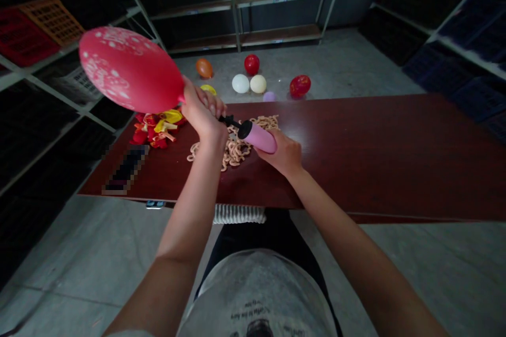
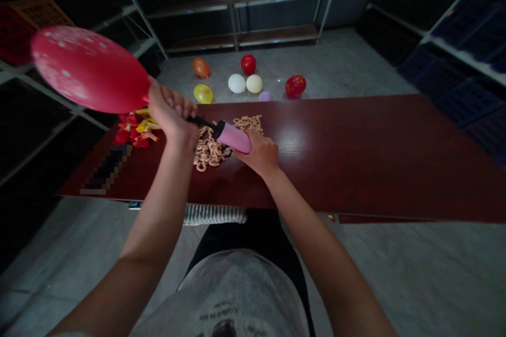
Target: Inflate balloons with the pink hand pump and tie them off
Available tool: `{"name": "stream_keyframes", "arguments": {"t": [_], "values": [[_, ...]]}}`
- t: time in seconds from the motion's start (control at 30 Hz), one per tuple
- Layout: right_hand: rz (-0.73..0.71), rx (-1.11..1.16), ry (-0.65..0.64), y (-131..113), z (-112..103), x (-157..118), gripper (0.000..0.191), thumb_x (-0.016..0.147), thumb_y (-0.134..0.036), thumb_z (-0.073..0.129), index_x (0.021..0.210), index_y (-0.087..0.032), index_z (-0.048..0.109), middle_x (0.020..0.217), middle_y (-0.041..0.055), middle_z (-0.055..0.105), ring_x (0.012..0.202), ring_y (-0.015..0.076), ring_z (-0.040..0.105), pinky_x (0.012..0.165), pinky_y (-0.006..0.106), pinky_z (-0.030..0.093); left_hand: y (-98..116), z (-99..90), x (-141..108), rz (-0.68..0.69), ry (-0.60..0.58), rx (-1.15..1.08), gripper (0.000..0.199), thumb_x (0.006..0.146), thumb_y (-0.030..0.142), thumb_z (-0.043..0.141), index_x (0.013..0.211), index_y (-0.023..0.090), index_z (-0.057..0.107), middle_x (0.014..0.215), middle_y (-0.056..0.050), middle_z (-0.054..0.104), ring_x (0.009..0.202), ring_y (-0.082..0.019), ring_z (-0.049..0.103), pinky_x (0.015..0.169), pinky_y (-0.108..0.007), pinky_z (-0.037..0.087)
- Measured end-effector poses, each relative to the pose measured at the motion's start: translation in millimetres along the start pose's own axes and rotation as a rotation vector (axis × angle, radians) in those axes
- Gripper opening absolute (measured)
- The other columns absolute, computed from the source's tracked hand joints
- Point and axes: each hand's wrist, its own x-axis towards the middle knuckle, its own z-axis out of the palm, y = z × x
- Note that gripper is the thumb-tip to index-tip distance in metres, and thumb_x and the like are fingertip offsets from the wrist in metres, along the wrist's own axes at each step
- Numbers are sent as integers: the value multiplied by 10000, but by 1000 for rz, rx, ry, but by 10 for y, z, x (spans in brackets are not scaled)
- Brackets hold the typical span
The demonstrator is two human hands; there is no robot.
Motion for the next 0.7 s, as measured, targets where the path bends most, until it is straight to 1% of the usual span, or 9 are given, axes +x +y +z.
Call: {"name": "stream_keyframes", "arguments": {"t": [0.1,0.17,0.23,0.33,0.4,0.5,0.6,0.7], "values": [[36,-9,35,25,-6,0,509,775,-551,664,1137,-194,629,982,77,751,843,248,695,689,308,443,-272,62,-123,-54,-32,9,500,1014,471,407,635,223,196,477,72,198,362,-43,168,404,-269,154],[42,2,56,40,-10,-4,500,782,-540,663,1147,-199,627,999,74,751,852,239,694,696,301,443,-363,59,-152,-57,-43,-1,504,1012,467,407,618,222,209,461,74,187,353,-46,175,403,-268,157],[29,12,51,46,-11,-7,478,792,-531,661,1146,-210,626,1003,63,750,857,230,690,706,298,442,-391,16,-133,-54,-51,-14,505,1009,445,414,599,219,225,447,75,178,340,-48,191,403,-262,167],[-19,-14,21,18,-3,-10,445,797,-509,669,1130,-216,632,991,54,745,856,226,682,704,296,429,-376,-136,-43,-84,-35,-47,499,993,384,445,577,215,229,431,74,184,328,-54,210,396,-255,180],[-65,-53,-5,-21,11,-10,416,810,-483,666,1127,-216,630,1011,60,740,857,223,675,699,297,416,-357,-286,29,-129,-1,-79,494,976,333,462,565,209,217,421,74,182,323,-59,207,386,-251,186],[-136,-113,-58,-80,35,-13,361,839,-472,635,1087,-210,625,1003,68,735,843,218,664,689,298,398,-312,-523,112,-178,69,-128,468,959,260,437,551,206,213,417,73,187,323,-66,201,381,-245,198],[-207,-142,-84,-98,54,-28,352,864,-492,598,1065,-203,609,993,80,728,869,220,653,708,294,393,-220,-705,151,-165,124,-147,426,921,194,420,545,210,221,421,69,199,328,-74,208,382,-245,208],[-262,-152,-83,-78,68,-49,364,878,-488,579,1094,-196,602,1024,98,723,926,227,649,741,295,398,-69,-835,167,-126,142,-131,401,892,185,437,551,207,226,433,75,195,333,-73,211,387,-233,209]]}}
